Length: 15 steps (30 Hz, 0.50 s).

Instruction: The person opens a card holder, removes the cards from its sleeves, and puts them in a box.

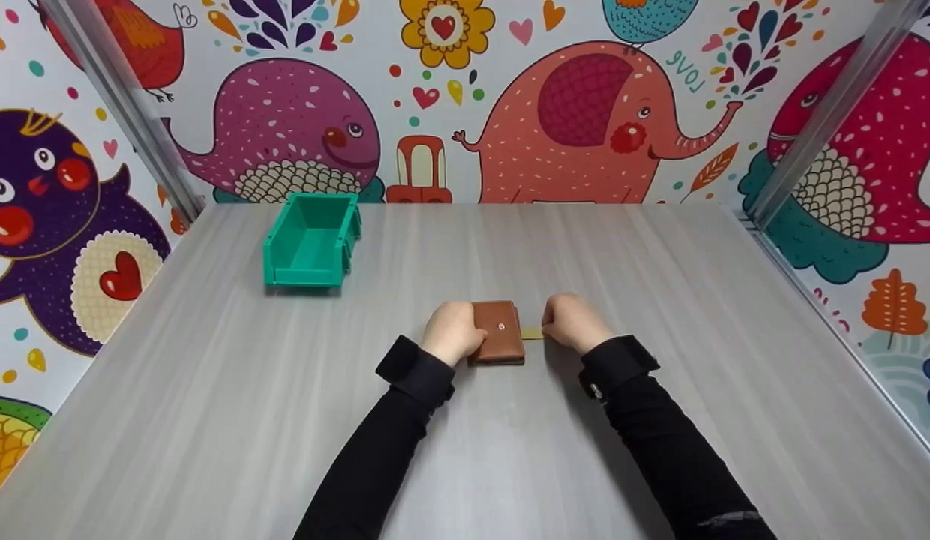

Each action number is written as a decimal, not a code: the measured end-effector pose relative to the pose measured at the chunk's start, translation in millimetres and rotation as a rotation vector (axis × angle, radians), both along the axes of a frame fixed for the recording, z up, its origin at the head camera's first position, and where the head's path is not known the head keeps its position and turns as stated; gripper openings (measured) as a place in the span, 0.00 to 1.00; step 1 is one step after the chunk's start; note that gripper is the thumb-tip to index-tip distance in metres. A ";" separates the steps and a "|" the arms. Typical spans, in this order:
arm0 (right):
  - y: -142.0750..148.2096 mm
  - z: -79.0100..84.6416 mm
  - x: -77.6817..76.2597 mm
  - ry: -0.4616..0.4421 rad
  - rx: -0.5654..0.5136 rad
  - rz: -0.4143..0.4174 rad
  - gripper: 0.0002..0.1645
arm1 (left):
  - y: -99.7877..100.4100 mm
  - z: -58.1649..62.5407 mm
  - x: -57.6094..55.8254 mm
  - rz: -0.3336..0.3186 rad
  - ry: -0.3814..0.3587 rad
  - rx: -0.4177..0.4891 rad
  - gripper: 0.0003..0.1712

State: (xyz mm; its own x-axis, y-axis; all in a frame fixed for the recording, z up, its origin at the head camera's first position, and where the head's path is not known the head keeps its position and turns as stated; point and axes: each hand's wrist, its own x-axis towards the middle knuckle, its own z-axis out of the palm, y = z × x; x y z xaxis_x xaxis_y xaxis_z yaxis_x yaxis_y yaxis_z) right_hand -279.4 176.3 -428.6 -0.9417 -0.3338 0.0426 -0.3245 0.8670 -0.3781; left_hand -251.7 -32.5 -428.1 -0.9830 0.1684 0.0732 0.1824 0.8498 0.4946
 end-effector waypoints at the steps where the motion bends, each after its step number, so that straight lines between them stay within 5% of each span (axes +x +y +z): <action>1: 0.0 -0.2 -0.2 0.002 0.000 -0.001 0.03 | -0.1 0.4 0.8 0.001 0.011 -0.003 0.12; 8: -0.6 -0.4 -0.5 0.015 0.003 0.000 0.01 | 6.0 3.3 6.3 0.011 0.102 -0.056 0.10; 15: -1.5 0.7 0.0 0.004 0.008 0.004 0.02 | 19.8 6.1 13.8 -0.061 0.139 -0.080 0.11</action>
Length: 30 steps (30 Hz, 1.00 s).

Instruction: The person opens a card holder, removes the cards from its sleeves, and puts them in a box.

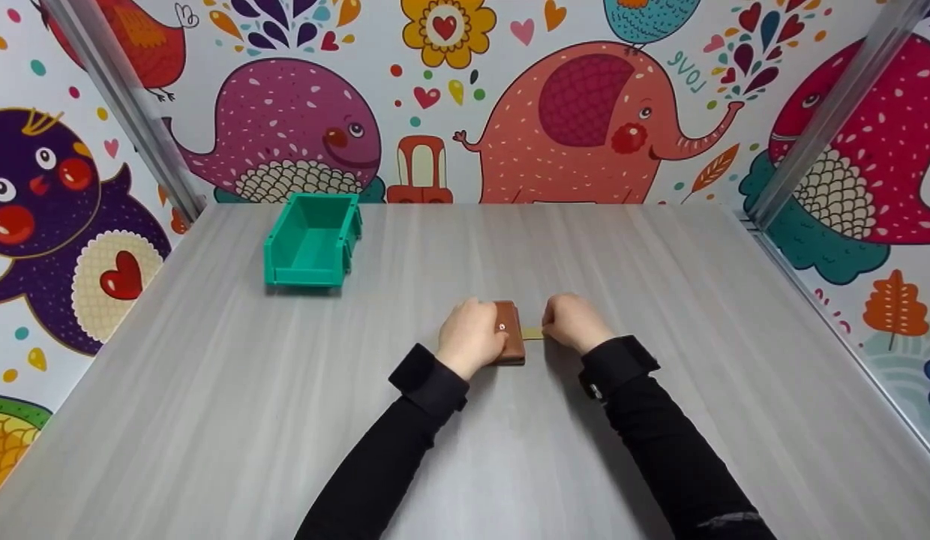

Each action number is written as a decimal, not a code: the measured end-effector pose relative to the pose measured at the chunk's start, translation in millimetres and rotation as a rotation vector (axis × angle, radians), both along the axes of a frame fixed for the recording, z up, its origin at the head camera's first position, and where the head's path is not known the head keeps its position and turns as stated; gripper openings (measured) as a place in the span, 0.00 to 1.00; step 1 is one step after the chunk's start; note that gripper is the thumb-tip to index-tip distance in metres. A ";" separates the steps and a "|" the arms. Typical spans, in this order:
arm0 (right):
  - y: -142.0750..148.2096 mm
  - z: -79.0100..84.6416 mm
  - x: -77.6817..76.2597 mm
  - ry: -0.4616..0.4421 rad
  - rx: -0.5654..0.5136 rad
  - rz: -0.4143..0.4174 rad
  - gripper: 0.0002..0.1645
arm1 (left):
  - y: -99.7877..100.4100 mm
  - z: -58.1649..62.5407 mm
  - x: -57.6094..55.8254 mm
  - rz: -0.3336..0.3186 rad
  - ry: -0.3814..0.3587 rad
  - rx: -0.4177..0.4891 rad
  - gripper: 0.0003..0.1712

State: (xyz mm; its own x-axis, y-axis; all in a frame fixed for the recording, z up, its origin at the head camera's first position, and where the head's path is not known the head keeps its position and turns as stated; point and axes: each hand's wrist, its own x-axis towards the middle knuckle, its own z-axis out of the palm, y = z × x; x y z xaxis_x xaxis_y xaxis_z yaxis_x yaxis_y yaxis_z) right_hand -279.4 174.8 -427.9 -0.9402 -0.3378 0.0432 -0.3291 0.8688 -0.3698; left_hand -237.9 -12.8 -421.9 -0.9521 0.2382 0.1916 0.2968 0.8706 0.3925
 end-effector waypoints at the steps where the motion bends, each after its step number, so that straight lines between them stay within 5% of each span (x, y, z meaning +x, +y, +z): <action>1: 0.4 0.0 0.0 -0.001 -0.001 0.000 0.02 | 1.7 0.4 1.3 -0.012 0.003 -0.007 0.11; 15: 1.2 -0.5 -0.2 -0.038 -0.019 -0.020 0.03 | 18.5 -1.4 12.0 -0.105 0.050 -0.075 0.13; 30: -0.2 -0.3 -0.8 -0.046 -0.012 -0.029 0.03 | 32.1 -8.1 10.1 -0.028 0.081 -0.181 0.24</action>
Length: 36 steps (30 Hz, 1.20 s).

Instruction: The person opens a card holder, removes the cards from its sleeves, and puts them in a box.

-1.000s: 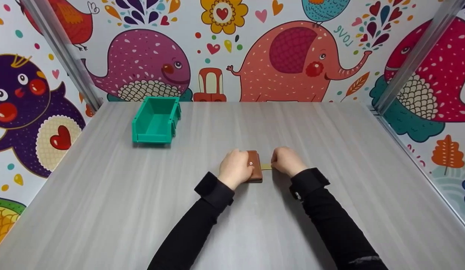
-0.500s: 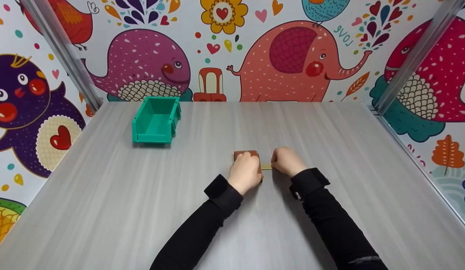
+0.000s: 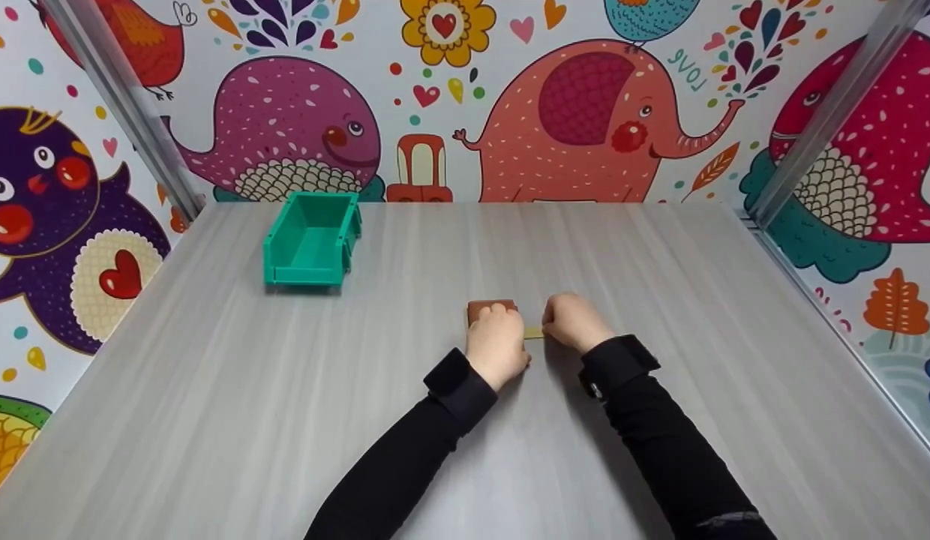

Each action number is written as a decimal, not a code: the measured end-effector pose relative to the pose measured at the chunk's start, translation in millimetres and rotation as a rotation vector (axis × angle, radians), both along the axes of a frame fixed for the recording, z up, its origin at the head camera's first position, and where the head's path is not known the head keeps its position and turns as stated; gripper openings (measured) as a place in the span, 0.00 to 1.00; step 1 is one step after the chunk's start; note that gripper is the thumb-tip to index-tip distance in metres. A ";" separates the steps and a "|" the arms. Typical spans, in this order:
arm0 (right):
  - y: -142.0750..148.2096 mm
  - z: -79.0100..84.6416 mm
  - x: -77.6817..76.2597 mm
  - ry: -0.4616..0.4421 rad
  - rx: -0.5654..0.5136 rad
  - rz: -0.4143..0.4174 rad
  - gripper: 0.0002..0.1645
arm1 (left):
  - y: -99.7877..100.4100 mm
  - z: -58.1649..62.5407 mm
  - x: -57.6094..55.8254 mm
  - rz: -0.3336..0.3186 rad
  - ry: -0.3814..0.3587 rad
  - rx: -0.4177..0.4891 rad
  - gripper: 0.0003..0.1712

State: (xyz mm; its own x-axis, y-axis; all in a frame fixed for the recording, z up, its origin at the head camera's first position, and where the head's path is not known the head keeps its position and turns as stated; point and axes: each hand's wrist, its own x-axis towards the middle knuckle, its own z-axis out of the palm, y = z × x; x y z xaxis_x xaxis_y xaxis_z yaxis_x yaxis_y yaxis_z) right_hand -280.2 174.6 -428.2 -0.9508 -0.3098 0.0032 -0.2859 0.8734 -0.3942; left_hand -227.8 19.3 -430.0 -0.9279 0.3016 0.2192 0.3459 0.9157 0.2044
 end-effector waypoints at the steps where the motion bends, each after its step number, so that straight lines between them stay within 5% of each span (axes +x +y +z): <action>1: 0.0 0.3 0.0 0.002 0.001 0.001 0.04 | 0.2 0.1 -0.1 0.002 0.005 -0.006 0.24; 16: -0.7 2.7 -0.2 -0.002 0.010 -0.006 0.01 | -0.8 0.0 1.4 0.007 0.065 0.034 0.22; 25: 0.1 1.6 -1.0 0.009 0.013 0.000 0.02 | -6.8 6.4 3.6 -0.044 0.104 0.053 0.16; 36: 0.6 -0.2 -0.3 -0.010 0.019 0.002 0.02 | -12.3 14.3 4.4 -0.036 0.028 0.085 0.20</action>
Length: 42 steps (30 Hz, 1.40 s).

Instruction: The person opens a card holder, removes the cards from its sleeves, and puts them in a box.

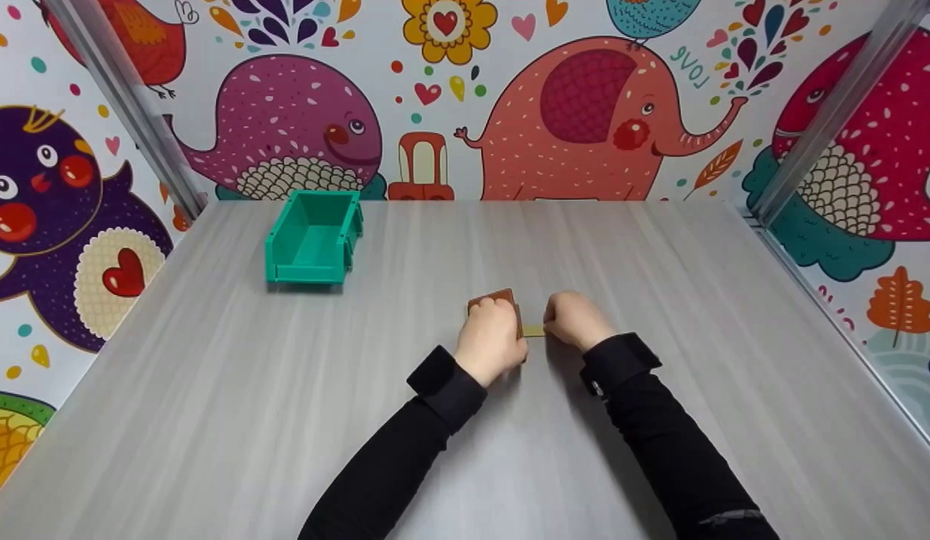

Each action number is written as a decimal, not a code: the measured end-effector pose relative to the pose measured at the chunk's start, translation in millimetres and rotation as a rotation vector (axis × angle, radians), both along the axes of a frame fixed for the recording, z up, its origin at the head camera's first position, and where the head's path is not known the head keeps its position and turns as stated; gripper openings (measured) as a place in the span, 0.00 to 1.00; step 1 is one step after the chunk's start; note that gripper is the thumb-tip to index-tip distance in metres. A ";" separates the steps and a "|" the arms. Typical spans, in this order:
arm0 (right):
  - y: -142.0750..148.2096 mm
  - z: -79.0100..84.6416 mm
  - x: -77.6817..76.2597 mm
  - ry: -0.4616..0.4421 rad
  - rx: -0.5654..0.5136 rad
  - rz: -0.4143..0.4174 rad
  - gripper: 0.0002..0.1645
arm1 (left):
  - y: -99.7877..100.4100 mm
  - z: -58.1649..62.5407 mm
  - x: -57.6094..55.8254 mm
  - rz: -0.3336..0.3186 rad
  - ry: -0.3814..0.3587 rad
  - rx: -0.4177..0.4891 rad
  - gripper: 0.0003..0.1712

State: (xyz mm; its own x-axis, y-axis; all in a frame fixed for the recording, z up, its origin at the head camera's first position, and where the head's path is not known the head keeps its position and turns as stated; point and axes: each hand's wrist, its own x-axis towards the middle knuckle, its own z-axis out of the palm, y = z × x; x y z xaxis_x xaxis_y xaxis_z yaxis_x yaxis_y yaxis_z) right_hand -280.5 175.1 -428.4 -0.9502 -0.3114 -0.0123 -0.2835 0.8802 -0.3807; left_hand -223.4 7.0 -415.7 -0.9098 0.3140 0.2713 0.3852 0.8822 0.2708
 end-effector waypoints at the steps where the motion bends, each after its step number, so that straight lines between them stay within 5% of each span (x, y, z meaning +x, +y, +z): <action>1: -0.3 0.2 0.3 -0.003 0.000 -0.002 0.03 | -0.7 0.6 0.0 -0.001 -0.004 0.004 0.19; 7: -0.7 0.0 0.7 0.000 0.002 -0.003 0.03 | -5.6 2.7 -0.8 -0.016 -0.015 0.057 0.15; 19: 0.2 0.3 0.4 0.036 0.005 0.010 0.02 | -21.5 9.6 -5.3 -0.027 -0.217 0.281 0.17; 42: 0.2 -1.2 -0.8 0.047 0.009 0.008 0.03 | -52.3 17.8 -2.8 0.035 -0.335 0.411 0.14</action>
